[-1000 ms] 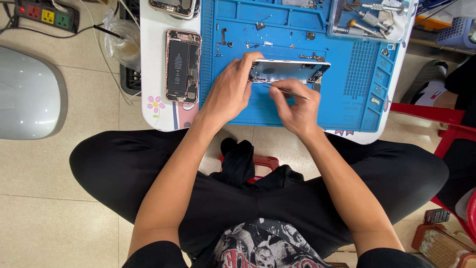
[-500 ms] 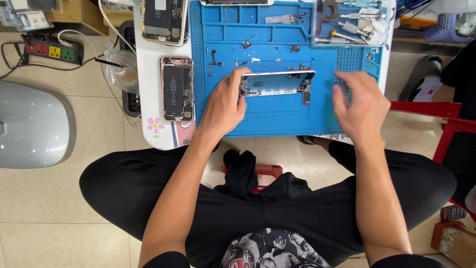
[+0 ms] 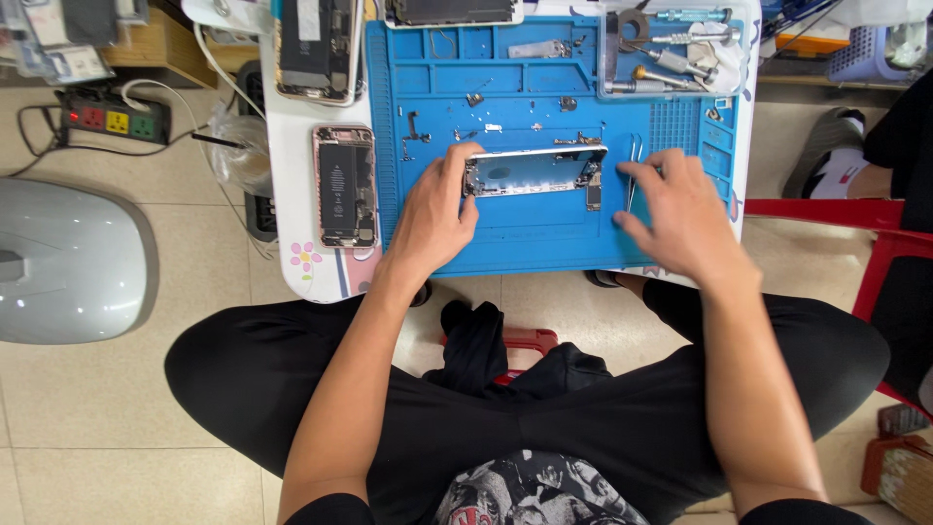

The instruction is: The person is repairing a smartphone by cleaning its internal components with a white cloth and using a metal tool to pry and adjust parts. The person handles the phone's back cover and internal components on a blue work mat.

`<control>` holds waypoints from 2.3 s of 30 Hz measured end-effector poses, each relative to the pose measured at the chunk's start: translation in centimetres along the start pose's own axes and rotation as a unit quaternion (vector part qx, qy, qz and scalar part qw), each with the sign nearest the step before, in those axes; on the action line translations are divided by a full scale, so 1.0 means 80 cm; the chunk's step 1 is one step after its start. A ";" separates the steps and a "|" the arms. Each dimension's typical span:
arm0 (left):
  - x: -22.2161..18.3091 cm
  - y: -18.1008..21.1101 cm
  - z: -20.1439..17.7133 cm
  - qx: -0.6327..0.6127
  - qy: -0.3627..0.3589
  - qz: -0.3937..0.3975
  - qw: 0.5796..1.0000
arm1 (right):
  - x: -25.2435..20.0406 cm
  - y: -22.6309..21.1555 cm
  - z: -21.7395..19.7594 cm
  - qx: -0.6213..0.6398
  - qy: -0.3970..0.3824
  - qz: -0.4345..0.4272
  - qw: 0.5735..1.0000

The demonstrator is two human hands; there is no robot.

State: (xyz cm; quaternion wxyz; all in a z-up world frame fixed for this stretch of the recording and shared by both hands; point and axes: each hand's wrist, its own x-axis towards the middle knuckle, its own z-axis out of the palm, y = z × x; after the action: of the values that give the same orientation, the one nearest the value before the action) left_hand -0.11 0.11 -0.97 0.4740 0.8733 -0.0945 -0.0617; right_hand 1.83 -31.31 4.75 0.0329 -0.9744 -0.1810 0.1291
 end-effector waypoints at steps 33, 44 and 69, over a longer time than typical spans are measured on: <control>-0.004 0.013 0.000 0.023 0.010 -0.026 0.999 | 0.128 0.178 -0.008 -0.074 0.161 -0.077 0.981; -0.005 0.011 0.002 0.019 0.016 -0.015 1.000 | 0.104 0.050 -0.038 0.417 0.235 -0.169 0.861; 0.000 0.002 0.014 0.028 0.035 -0.001 0.999 | 0.103 -0.108 0.003 0.205 0.157 -0.310 0.915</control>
State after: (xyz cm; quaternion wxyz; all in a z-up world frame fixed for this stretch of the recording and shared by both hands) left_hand -0.33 -0.94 -1.45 0.4525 0.8878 -0.0789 -0.0286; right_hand 6.24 -20.29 3.48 0.2981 -0.8490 -0.4362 -0.0075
